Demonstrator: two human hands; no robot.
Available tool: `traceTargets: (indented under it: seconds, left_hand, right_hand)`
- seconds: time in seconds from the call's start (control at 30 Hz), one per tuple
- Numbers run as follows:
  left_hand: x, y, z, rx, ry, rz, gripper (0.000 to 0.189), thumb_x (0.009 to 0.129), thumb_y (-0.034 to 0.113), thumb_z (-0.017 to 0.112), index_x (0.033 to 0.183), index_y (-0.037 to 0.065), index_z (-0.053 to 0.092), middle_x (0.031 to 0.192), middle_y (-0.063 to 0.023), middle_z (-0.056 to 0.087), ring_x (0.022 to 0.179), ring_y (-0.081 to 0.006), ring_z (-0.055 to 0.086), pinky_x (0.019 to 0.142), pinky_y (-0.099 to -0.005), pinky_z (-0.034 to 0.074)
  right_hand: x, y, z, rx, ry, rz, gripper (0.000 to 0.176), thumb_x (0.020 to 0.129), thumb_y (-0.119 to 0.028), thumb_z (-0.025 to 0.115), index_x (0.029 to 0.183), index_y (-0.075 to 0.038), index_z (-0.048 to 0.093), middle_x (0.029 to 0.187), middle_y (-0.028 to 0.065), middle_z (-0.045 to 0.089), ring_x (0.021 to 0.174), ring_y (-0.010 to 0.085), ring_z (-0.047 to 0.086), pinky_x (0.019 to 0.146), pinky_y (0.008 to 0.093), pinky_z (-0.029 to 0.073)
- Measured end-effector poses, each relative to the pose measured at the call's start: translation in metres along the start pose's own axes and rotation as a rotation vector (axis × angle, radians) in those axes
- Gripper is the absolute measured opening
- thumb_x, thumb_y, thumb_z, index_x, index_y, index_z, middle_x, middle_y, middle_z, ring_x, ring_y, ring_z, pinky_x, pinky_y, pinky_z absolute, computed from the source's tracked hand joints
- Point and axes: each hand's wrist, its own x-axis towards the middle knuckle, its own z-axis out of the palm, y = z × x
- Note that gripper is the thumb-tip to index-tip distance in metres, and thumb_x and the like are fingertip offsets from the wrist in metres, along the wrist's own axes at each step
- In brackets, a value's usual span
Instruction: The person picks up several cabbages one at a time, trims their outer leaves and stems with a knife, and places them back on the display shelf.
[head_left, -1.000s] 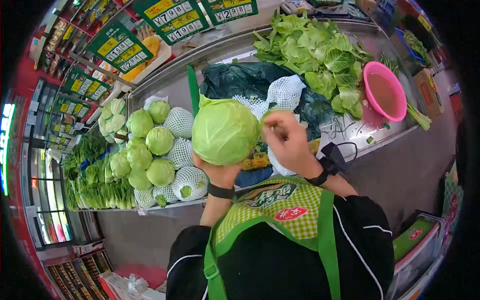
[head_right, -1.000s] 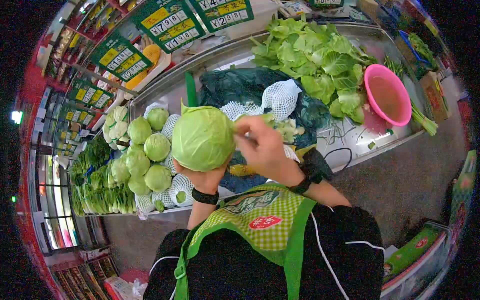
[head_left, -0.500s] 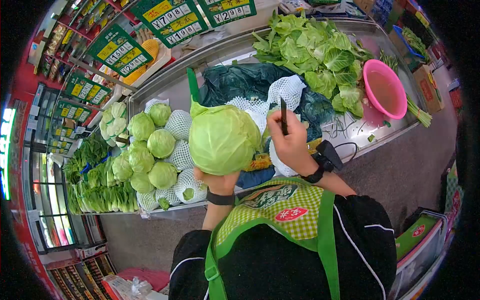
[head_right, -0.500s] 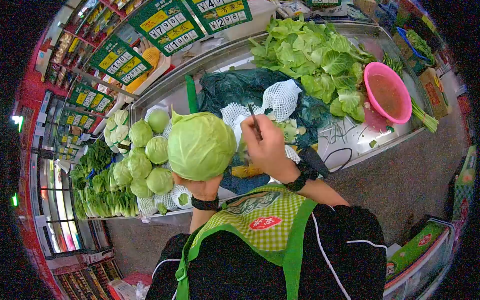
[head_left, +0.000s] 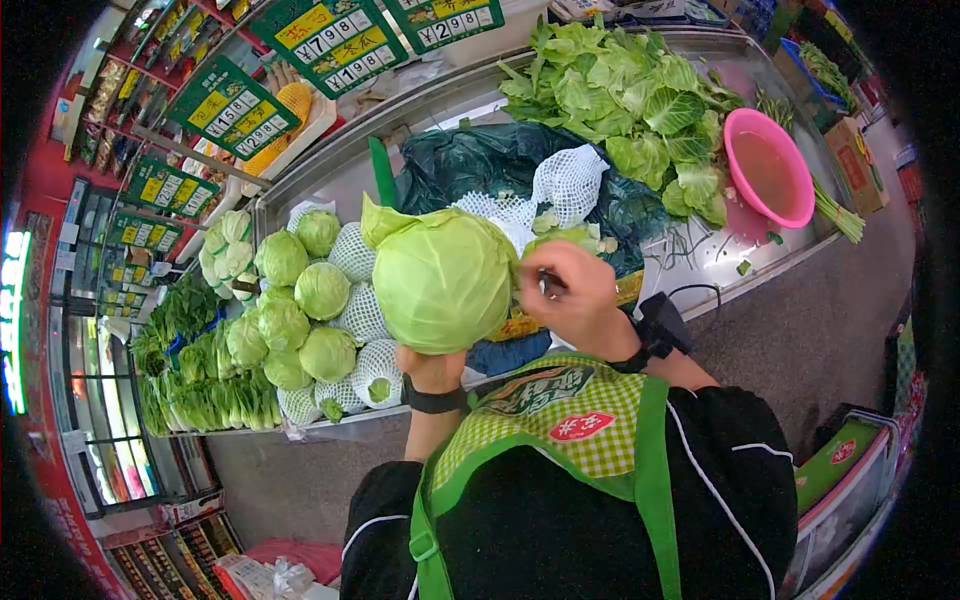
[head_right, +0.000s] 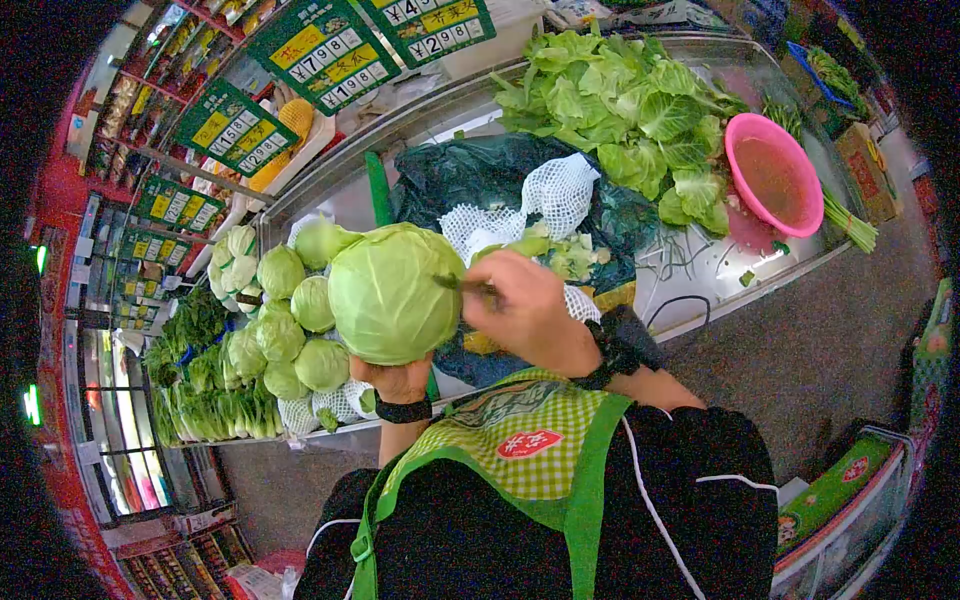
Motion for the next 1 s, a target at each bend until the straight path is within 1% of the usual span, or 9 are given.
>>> traceTargets:
  seconds: [0.17,0.37,0.4,0.53,0.63,0.67,0.7,0.9,1.0]
  left_hand:
    - [0.004,0.003,-0.002,-0.294,-0.086,-0.097,0.086,0.066,0.064,0.051,0.134,0.018,0.025,0.139,-0.0081,0.025,0.126,-0.0306,0.025,0.096,-0.0542,0.028]
    - [-0.001,-0.018,-0.028,-0.816,-0.055,-0.244,0.080,0.074,0.069,0.033,0.136,0.019,0.021,0.140,-0.0067,0.024,0.128,-0.0288,0.022,0.104,-0.0485,0.016]
    - [-0.002,-0.020,-0.029,-0.870,-0.079,-0.270,0.079,0.075,0.067,0.034,0.136,0.019,0.021,0.140,-0.0066,0.024,0.128,-0.0282,0.022,0.104,-0.0476,0.016]
    - [-0.001,-0.026,-0.028,1.024,-0.131,-0.103,0.074,0.078,0.053,0.047,0.136,0.016,0.019,0.139,-0.0070,0.026,0.129,-0.0254,0.020,0.106,-0.0423,0.013]
    - [-0.001,-0.020,-0.021,-0.022,0.000,-0.237,0.076,0.074,0.058,0.047,0.135,0.018,0.024,0.139,-0.0070,0.026,0.128,-0.0274,0.022,0.105,-0.0457,0.015]
    - [0.001,-0.018,-0.019,-0.318,-0.038,-0.248,0.080,0.071,0.062,0.048,0.135,0.019,0.025,0.139,-0.0071,0.026,0.128,-0.0287,0.023,0.104,-0.0478,0.016]
    - [0.004,-0.017,-0.017,-0.616,-0.077,-0.255,0.084,0.067,0.066,0.049,0.134,0.020,0.026,0.139,-0.0071,0.026,0.127,-0.0299,0.024,0.103,-0.0500,0.017]
    - [0.022,-0.009,0.005,-0.529,-0.061,-0.147,0.060,0.086,0.046,0.040,0.133,0.012,0.026,0.136,-0.0106,0.030,0.124,-0.0290,0.029,0.101,-0.0480,0.026]
    - [0.025,0.011,0.000,-0.227,-0.085,-0.239,0.103,0.057,0.060,0.065,0.135,0.010,0.020,0.137,-0.0147,0.026,0.123,-0.0357,0.029,0.099,-0.0526,0.028]
  right_hand:
    - [0.011,0.027,-0.018,0.579,0.166,0.761,0.008,0.077,-0.007,0.059,0.079,0.000,0.056,0.062,-0.0016,0.052,0.050,0.0044,0.048,0.044,0.0188,0.038]
    - [-0.002,0.055,-0.011,0.838,0.132,0.924,0.010,0.079,-0.011,0.059,0.077,-0.002,0.056,0.060,-0.0018,0.049,0.046,0.0050,0.044,0.042,0.0206,0.037]
    - [-0.002,0.060,-0.009,0.759,0.128,0.894,0.010,0.079,-0.011,0.058,0.077,-0.002,0.056,0.060,-0.0020,0.049,0.046,0.0050,0.043,0.042,0.0207,0.037]
    - [-0.005,0.055,-0.007,0.593,0.125,0.878,0.008,0.079,-0.009,0.056,0.077,-0.002,0.055,0.058,-0.0022,0.049,0.046,0.0047,0.044,0.042,0.0209,0.037]
    - [-0.029,0.072,-0.007,0.862,0.065,0.829,0.014,0.081,-0.011,0.053,0.090,0.000,0.053,0.069,0.0003,0.054,0.058,0.0074,0.053,0.049,0.0225,0.043]
    - [-0.039,0.078,-0.005,0.090,0.067,0.348,0.019,0.081,-0.010,0.053,0.097,0.000,0.050,0.077,0.0017,0.055,0.067,0.0093,0.055,0.054,0.0236,0.045]
    - [-0.032,0.057,0.000,0.177,0.073,0.391,0.023,0.081,-0.008,0.054,0.102,-0.001,0.048,0.083,0.0026,0.055,0.073,0.0107,0.055,0.060,0.0241,0.045]
    - [0.006,-0.005,0.011,0.554,0.146,0.453,0.029,0.076,-0.001,0.059,0.103,-0.001,0.049,0.088,0.0046,0.058,0.079,0.0130,0.056,0.069,0.0239,0.044]
    - [0.013,0.006,0.000,0.219,0.219,-0.079,0.027,0.070,-0.004,0.066,0.093,0.000,0.053,0.081,0.0094,0.057,0.072,0.0200,0.056,0.068,0.0296,0.045]
